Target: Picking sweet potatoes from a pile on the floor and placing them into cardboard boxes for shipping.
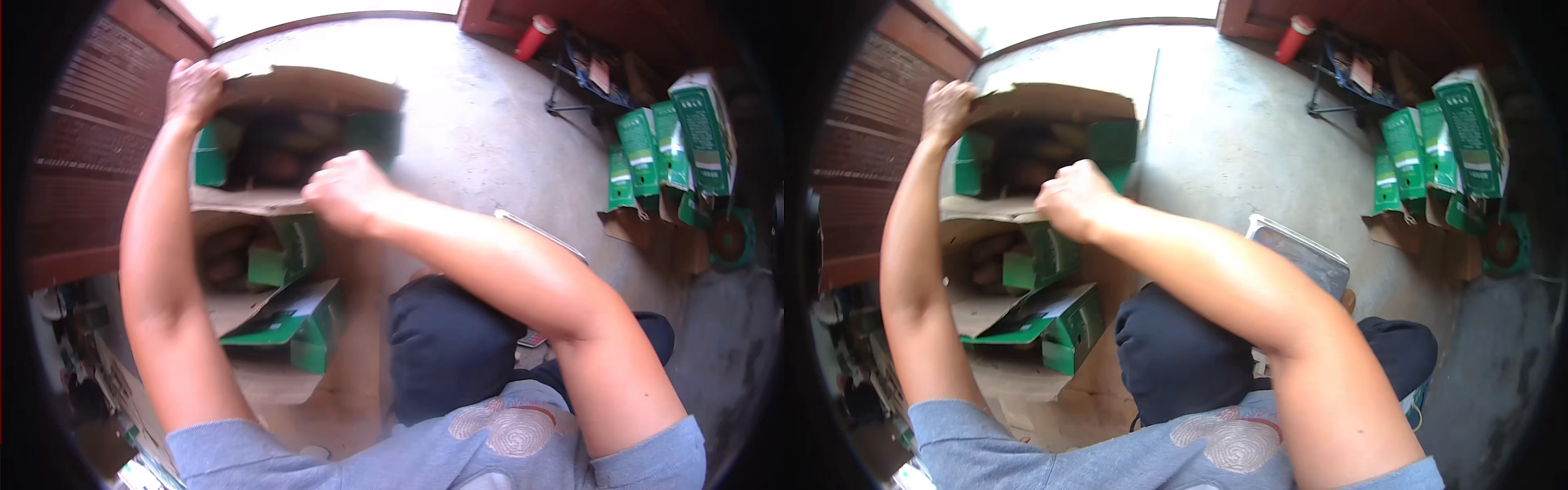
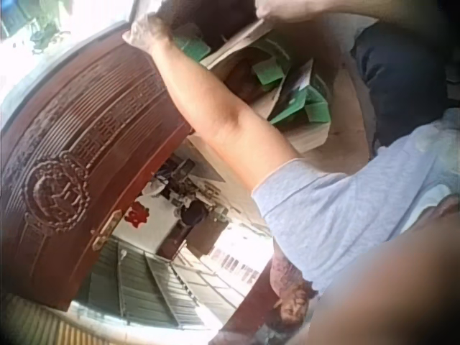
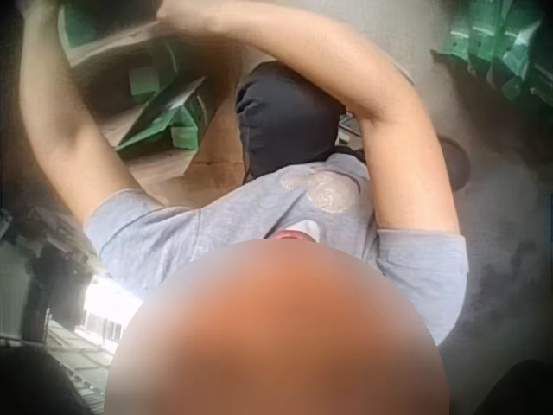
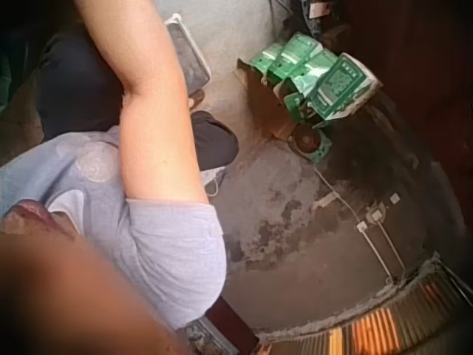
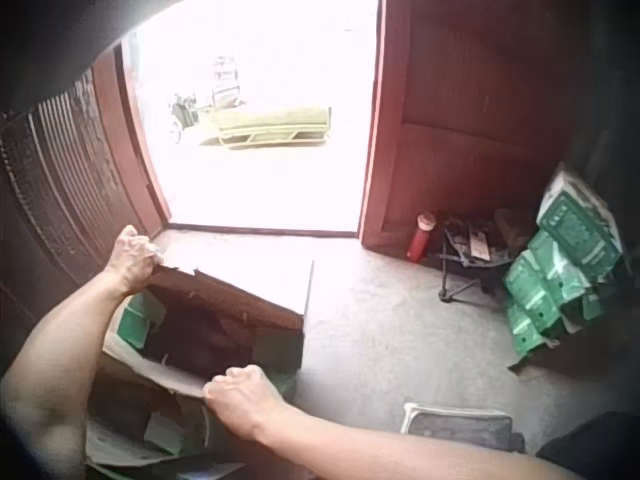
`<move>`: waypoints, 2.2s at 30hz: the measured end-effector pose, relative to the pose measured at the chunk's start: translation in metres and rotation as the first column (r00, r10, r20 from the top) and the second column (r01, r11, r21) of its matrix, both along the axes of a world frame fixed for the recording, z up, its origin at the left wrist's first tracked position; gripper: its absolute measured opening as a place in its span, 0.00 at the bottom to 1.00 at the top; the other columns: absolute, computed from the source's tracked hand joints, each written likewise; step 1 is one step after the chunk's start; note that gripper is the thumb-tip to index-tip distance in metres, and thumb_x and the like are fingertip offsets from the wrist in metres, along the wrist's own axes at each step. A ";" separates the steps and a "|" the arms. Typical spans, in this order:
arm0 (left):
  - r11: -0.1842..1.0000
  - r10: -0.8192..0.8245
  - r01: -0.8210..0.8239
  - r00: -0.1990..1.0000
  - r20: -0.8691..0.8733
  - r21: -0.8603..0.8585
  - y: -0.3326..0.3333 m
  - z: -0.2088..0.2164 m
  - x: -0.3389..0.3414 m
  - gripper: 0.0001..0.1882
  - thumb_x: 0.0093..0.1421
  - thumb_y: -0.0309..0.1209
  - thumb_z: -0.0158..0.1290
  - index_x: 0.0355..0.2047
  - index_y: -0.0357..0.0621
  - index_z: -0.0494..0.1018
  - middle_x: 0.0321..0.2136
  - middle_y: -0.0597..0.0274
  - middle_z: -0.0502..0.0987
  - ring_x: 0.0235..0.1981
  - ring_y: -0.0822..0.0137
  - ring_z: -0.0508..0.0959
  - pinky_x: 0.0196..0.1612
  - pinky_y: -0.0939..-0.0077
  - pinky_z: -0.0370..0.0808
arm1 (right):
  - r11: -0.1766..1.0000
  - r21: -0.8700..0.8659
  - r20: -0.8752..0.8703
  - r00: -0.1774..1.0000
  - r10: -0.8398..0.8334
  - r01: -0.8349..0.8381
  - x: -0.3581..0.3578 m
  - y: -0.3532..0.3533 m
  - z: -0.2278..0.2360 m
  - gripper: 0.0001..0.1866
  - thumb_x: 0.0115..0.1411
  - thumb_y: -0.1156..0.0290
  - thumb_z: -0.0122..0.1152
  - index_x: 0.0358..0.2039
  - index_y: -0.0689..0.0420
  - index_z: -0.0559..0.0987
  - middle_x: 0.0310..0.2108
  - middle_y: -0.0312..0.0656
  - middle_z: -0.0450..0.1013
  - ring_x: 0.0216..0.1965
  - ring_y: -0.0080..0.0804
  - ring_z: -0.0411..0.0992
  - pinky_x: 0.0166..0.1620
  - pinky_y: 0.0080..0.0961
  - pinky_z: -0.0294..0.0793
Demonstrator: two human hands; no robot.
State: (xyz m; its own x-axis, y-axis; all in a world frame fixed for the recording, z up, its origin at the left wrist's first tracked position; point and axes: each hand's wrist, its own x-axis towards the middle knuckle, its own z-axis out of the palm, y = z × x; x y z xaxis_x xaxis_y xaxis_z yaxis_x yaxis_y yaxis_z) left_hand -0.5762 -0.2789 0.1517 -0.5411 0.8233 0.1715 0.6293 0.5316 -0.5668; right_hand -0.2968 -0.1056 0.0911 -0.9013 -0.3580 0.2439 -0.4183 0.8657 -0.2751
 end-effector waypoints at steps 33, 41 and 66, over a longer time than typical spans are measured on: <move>0.932 -0.362 0.247 0.685 0.632 0.266 0.286 0.059 0.334 0.15 0.65 0.36 0.57 0.50 0.46 0.79 0.61 0.47 0.71 0.62 0.49 0.70 0.63 0.57 0.67 | -0.594 -0.120 0.130 -0.581 -0.804 0.795 1.012 0.340 0.026 0.23 0.60 0.71 0.63 0.57 0.57 0.74 0.50 0.52 0.78 0.49 0.44 0.78 0.50 0.36 0.77; 0.912 -0.402 0.339 0.622 0.672 0.232 0.356 0.070 0.478 0.16 0.67 0.36 0.55 0.52 0.45 0.79 0.63 0.46 0.68 0.64 0.48 0.67 0.64 0.54 0.66 | -0.890 -0.316 0.820 -0.566 -0.082 -0.329 1.175 0.196 -0.178 0.35 0.61 0.64 0.64 0.66 0.52 0.61 0.59 0.44 0.68 0.59 0.45 0.66 0.57 0.47 0.68; 0.918 -0.366 0.340 0.532 0.763 0.203 0.411 -0.007 0.556 0.16 0.63 0.36 0.60 0.51 0.51 0.80 0.63 0.45 0.67 0.65 0.46 0.67 0.63 0.53 0.68 | -0.750 -0.575 0.810 -0.354 -0.467 -0.328 1.276 0.271 -0.172 0.31 0.53 0.62 0.75 0.57 0.50 0.74 0.56 0.39 0.73 0.59 0.36 0.67 0.64 0.40 0.57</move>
